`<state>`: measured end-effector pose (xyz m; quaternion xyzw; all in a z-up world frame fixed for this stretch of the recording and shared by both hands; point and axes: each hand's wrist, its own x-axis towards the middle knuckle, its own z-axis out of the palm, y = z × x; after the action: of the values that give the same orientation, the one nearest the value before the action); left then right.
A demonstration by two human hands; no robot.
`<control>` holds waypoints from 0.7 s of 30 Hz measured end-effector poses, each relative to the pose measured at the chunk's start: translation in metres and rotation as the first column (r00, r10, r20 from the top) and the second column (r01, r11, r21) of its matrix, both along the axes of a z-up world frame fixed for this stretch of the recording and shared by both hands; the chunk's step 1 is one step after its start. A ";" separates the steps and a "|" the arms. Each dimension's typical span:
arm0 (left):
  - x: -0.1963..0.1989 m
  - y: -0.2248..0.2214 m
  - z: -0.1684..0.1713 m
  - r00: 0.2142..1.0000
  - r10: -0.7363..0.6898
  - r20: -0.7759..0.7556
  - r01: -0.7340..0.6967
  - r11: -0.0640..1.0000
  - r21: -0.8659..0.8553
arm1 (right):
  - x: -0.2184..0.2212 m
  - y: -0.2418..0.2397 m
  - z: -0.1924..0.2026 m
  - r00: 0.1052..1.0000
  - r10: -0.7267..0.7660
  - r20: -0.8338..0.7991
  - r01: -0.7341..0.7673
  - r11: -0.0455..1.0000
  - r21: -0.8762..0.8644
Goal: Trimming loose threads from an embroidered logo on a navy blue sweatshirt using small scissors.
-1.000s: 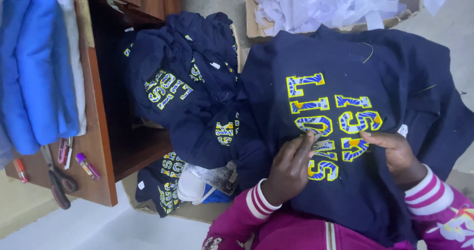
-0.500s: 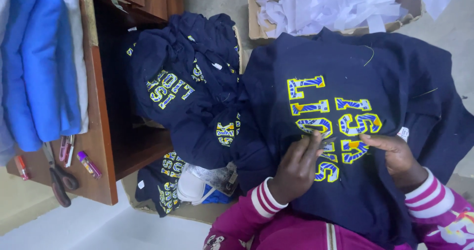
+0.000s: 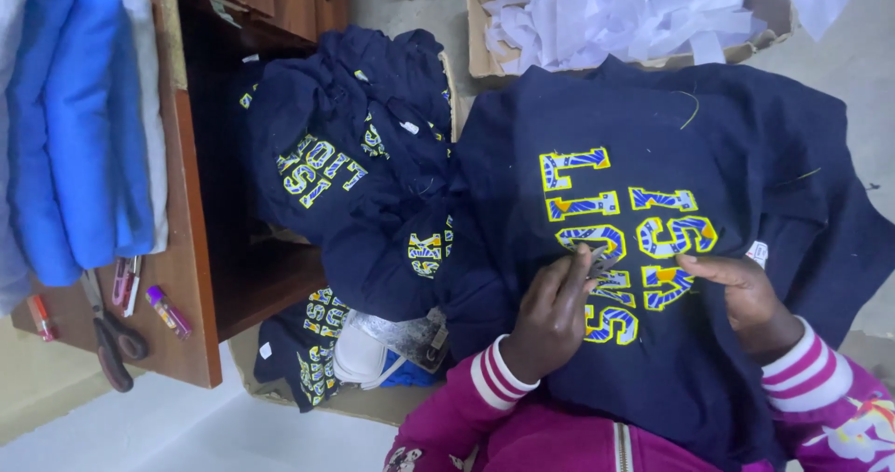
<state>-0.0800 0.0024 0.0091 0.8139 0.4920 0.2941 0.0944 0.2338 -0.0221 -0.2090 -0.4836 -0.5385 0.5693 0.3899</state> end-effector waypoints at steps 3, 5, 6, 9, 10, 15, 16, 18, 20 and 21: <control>-0.001 0.001 0.000 0.999 -0.013 -0.032 0.014 1.000 0.020 | -0.006 0.006 0.027 0.998 0.046 -0.042 -0.043 0.997 0.067; -0.003 -0.001 0.001 0.999 -0.041 -0.033 0.042 0.999 0.008 | -0.009 0.007 0.040 0.996 0.059 -0.059 -0.057 0.997 0.042; -0.004 -0.001 0.001 0.998 -0.059 -0.036 0.059 0.998 0.005 | -0.010 0.012 0.046 0.993 0.083 -0.079 -0.081 0.996 0.027; -0.002 0.006 0.008 0.999 -0.024 0.031 0.023 0.999 0.035 | 0.000 0.006 0.026 0.994 0.085 0.062 -0.092 0.988 0.121; -0.003 0.005 0.009 0.999 -0.023 0.031 0.022 0.999 0.037 | -0.002 0.007 0.028 0.994 0.085 0.062 -0.092 0.988 0.123; -0.004 0.004 0.008 0.999 -0.045 -0.011 0.046 0.998 0.052 | -0.009 0.004 0.025 0.994 -0.033 -0.106 0.023 0.996 -0.090; -0.004 0.005 0.009 0.999 -0.044 -0.010 0.044 0.997 0.057 | -0.006 0.006 0.024 0.994 -0.031 -0.105 0.022 0.996 -0.085; -0.005 0.005 0.011 0.994 -0.060 0.091 0.059 0.998 0.008 | -0.001 0.006 0.021 0.994 0.083 -0.068 -0.077 0.993 0.087; -0.005 0.005 0.009 0.997 -0.048 0.065 0.047 0.999 0.019 | -0.006 0.005 0.025 0.995 0.033 -0.095 -0.033 0.999 0.010; -0.005 0.004 0.008 0.999 -0.033 0.040 0.031 0.999 0.031 | -0.008 0.006 0.028 0.993 -0.015 -0.116 0.007 0.998 -0.068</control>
<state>-0.0848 0.0067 0.0168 0.8169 0.4724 0.3165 0.0966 0.2253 -0.0163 -0.1813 -0.4653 -0.4926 0.6123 0.4074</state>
